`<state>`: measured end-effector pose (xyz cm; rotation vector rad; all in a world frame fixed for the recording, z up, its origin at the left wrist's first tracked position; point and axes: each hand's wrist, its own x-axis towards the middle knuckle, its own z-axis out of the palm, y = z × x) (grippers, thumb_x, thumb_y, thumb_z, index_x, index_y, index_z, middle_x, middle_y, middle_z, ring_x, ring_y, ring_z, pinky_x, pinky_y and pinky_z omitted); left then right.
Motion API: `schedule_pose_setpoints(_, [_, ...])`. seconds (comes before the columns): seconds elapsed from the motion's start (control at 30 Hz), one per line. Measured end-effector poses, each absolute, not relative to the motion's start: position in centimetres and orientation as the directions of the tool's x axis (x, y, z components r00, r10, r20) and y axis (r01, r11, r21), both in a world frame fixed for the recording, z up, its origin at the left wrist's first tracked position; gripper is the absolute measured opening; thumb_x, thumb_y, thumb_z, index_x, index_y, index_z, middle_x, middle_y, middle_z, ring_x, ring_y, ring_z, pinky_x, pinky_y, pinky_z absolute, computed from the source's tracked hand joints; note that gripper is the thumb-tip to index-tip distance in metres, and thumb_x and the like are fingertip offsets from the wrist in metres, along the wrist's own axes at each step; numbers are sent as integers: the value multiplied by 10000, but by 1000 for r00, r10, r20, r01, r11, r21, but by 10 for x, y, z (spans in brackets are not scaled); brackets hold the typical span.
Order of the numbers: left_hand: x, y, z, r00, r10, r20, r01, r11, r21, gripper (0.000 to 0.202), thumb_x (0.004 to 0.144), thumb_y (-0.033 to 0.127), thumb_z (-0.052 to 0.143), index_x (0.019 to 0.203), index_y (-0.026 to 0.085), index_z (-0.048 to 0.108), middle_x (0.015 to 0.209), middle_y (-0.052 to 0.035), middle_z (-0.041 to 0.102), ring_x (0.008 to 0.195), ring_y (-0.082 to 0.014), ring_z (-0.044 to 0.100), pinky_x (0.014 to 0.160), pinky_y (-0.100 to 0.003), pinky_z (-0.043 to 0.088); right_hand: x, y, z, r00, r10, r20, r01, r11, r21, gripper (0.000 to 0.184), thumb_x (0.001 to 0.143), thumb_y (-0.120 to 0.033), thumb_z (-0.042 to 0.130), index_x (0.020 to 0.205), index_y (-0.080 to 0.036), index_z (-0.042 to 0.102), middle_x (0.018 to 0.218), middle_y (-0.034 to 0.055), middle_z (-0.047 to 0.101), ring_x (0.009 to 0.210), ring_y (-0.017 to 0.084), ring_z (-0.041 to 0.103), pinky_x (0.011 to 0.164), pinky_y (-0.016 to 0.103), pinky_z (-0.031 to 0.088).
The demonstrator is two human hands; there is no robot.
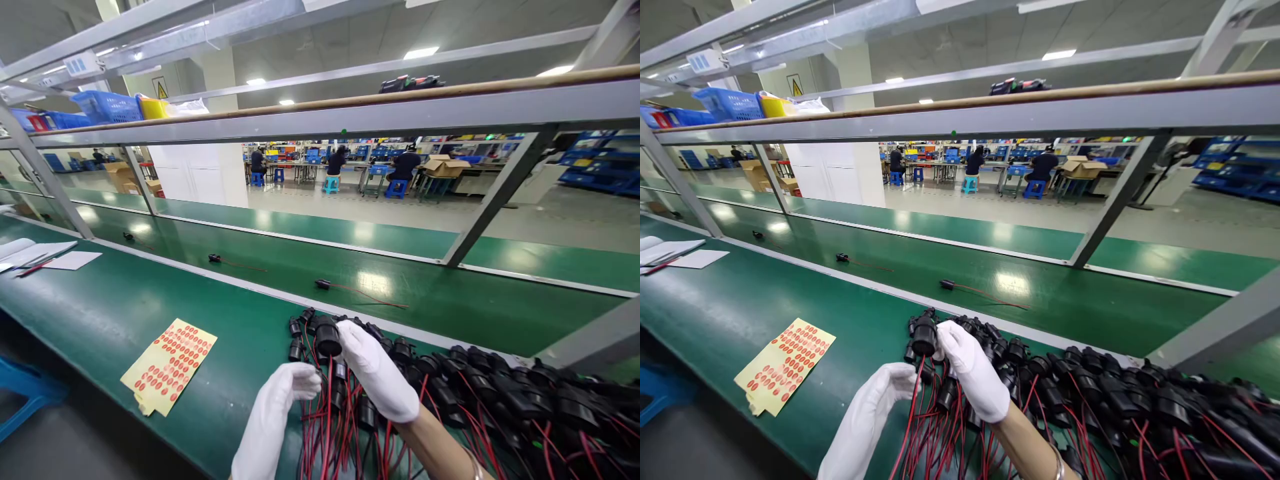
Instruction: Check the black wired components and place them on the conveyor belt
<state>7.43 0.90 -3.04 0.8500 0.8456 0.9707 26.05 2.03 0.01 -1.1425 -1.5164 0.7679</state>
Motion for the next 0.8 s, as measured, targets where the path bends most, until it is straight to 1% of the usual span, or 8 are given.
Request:
schedule_pose_setpoints(0.07, [75,-2,-9,375,926,-46,-311,172,935,501,932,609,536,1062,166,732,1044,-94,764,995,-244,683,951,-379,505,264,19,6,-94,902,421,286,430,-856,447,1001,-584,463,767,-221,578,723,2,568,648,165,536,617,286,501])
schedule_pose_setpoints(0.13, [76,-7,9,459,886,59,-263,73,962,470,985,554,473,1133,172,704,1100,-91,740,1018,-239,662,955,-373,487,270,18,13,-198,845,497,287,535,-794,453,981,-595,505,782,-215,649,753,23,606,681,173,563,649,300,509])
schedule_pose_setpoints(0.23, [78,-7,18,535,841,83,-250,63,966,489,876,577,656,1140,168,700,1085,-81,729,1033,-249,643,924,-345,480,278,16,22,-329,739,588,260,669,-696,363,994,-542,531,947,-242,731,855,47,671,778,186,612,728,324,522])
schedule_pose_setpoints(0.37, [81,-3,4,433,884,176,-241,-74,968,501,720,560,822,1065,204,745,1031,-47,719,997,-233,624,916,-313,448,282,7,32,-451,626,636,265,774,-575,301,1060,-451,443,1216,-301,653,1042,54,684,940,175,635,825,322,522])
schedule_pose_setpoints(0.47, [84,-4,-6,384,879,283,-223,-209,952,414,735,511,830,1061,264,769,1023,-22,717,958,-203,627,901,-290,448,281,-3,38,-462,646,607,289,757,-586,326,1068,-478,402,1227,-306,629,1072,47,672,980,167,630,850,311,523])
schedule_pose_setpoints(0.63, [85,-6,-3,382,849,365,-182,-318,930,370,767,487,808,1085,303,766,1017,-8,726,942,-181,653,869,-258,485,280,-15,41,-456,668,589,313,739,-596,408,1040,-580,370,1266,-335,606,1100,47,667,1011,183,635,874,329,528])
schedule_pose_setpoints(0.73, [85,-9,0,328,824,462,-72,-466,882,301,844,411,759,1135,339,722,1048,15,725,969,-157,663,882,-236,492,277,-19,36,-404,679,612,370,734,-570,569,903,-719,518,1316,-330,566,1164,72,639,1060,231,637,905,361,537])
schedule_pose_setpoints(0.8, [85,-12,0,270,771,577,62,-612,788,325,888,340,726,1209,346,673,1104,13,723,1002,-152,658,904,-238,484,273,-21,30,-337,690,641,416,720,-556,573,856,-667,659,1301,-325,550,1162,68,630,1059,242,637,910,357,537])
